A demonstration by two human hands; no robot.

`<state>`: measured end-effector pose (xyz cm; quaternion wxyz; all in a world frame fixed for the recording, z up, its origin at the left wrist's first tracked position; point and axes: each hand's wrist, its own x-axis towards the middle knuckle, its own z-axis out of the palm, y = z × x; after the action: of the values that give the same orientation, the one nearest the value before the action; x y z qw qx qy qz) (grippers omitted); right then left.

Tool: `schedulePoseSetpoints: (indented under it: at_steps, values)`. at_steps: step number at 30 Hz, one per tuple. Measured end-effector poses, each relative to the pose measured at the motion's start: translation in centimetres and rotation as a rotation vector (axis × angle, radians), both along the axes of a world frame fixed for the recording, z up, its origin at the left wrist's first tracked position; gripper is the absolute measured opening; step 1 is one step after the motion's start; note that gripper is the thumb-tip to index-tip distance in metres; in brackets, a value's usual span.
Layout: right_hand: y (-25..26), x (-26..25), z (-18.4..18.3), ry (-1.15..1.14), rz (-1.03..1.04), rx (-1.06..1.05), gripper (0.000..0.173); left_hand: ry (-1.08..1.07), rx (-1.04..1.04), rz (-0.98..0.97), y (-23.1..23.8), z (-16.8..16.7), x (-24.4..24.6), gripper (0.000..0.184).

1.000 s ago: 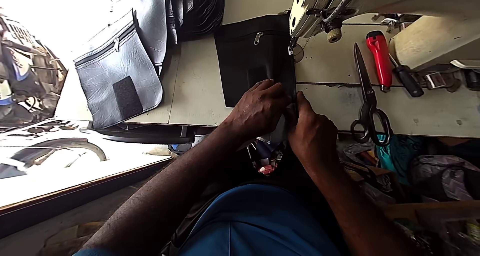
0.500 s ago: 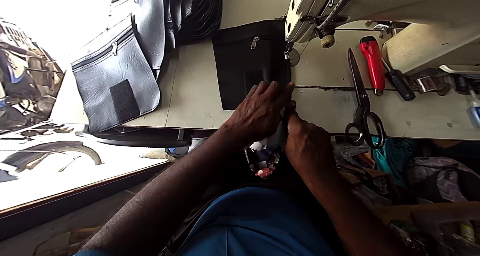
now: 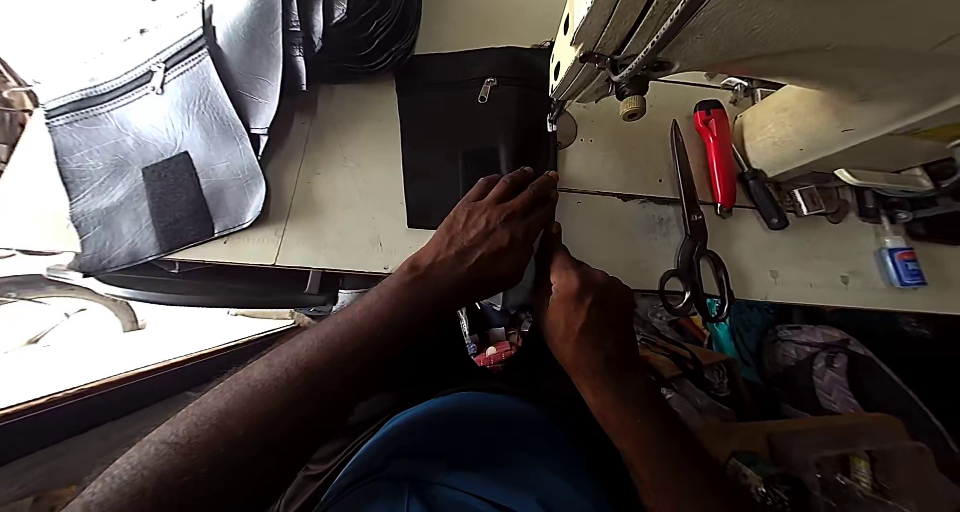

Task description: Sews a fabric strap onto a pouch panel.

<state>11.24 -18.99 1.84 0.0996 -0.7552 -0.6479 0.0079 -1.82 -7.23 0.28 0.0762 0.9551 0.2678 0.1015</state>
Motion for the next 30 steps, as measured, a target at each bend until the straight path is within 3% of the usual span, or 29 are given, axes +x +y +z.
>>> schedulePoseSetpoints:
  at_steps: [9,30]
  values:
    - [1.1,-0.5,0.4,-0.066,-0.037,-0.045,0.050,-0.022,0.004,-0.009,1.6,-0.1,-0.1,0.046]
    - [4.4,0.3,0.7,-0.061,-0.047,-0.068,0.046,-0.057,0.009,-0.019,5.1,0.1,0.5,0.044]
